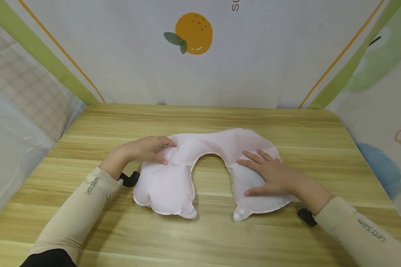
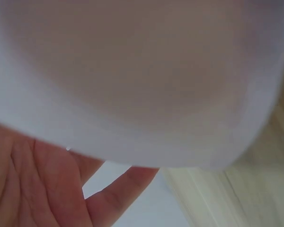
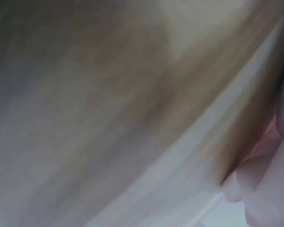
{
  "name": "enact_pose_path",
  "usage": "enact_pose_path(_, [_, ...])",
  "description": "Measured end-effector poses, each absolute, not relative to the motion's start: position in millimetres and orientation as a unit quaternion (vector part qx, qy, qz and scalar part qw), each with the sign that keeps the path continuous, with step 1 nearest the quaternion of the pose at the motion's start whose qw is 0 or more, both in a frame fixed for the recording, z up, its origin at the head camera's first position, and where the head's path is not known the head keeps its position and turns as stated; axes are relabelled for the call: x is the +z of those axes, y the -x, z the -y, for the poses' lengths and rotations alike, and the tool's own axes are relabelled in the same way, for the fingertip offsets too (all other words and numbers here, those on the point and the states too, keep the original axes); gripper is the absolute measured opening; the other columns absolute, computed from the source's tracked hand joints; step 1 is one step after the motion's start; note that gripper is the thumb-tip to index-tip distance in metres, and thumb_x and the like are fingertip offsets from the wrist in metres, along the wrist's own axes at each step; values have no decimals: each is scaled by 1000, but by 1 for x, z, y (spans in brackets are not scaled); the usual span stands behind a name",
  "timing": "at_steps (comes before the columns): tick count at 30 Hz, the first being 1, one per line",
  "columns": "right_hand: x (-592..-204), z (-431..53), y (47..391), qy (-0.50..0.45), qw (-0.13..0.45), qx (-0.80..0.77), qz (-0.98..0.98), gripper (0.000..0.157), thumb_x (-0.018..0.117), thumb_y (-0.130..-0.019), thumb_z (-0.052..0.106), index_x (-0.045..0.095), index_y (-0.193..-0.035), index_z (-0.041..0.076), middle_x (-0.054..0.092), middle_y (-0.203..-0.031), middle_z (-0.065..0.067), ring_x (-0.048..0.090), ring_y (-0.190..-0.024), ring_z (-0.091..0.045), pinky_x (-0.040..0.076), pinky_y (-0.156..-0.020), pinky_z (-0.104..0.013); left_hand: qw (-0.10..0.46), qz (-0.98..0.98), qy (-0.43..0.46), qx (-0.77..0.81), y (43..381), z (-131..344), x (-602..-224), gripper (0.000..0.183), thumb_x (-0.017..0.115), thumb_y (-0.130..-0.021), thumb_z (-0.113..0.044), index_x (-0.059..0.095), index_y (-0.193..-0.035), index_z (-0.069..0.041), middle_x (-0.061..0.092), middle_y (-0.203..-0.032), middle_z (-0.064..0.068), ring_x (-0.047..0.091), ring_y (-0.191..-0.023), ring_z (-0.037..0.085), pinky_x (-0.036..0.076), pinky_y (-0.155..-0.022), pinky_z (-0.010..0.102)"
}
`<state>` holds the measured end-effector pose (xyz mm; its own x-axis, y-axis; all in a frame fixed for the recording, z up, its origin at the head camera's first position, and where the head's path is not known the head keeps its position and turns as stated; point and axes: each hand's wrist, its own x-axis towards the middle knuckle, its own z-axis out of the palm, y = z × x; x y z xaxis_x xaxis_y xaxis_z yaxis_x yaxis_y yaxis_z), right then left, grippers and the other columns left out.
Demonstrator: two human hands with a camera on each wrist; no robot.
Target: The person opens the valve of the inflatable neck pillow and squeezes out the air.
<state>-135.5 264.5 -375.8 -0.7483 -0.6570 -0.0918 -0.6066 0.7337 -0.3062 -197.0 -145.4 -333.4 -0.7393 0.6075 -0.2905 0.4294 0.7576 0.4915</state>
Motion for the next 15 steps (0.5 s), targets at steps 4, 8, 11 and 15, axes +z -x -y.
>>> enact_pose_path(4, [-377, -265, 136, 335, 106, -139, -926, 87, 67, -82, 66, 33, -155, 31, 26, -164, -7, 16, -148, -53, 25, -109, -74, 221, -911, -287, 197, 198, 146, -334, 58, 75, -89, -19, 53, -141, -6, 51, -148, 14, 49, -136, 32, 38, -115, 48])
enact_pose_path(8, [-378, -265, 136, 334, 110, -146, -925, 86, 67, -83, 66, 33, -155, 32, 26, -164, -6, 16, -147, -54, 25, -109, -75, 224, -910, -286, 200, 198, 146, -335, 58, 75, -89, -19, 53, -142, -6, 51, -149, 14, 47, -137, 32, 37, -116, 48])
enact_pose_path(11, [-378, -265, 136, 334, 112, -151, -923, 86, 68, -83, 65, 33, -155, 32, 26, -164, -7, 16, -148, -54, 26, -108, -75, 227, -909, -284, 204, 198, 146, -336, 59, 75, -89, -19, 52, -142, -6, 51, -149, 15, 46, -138, 33, 36, -116, 49])
enact_pose_path(15, [-379, -265, 137, 333, 117, -158, -922, 86, 68, -83, 65, 34, -155, 32, 26, -165, -6, 14, -148, -54, 25, -108, -75, 224, -908, -289, 203, 198, 146, -336, 58, 75, -89, -19, 52, -141, -5, 50, -149, 15, 46, -138, 33, 36, -117, 49])
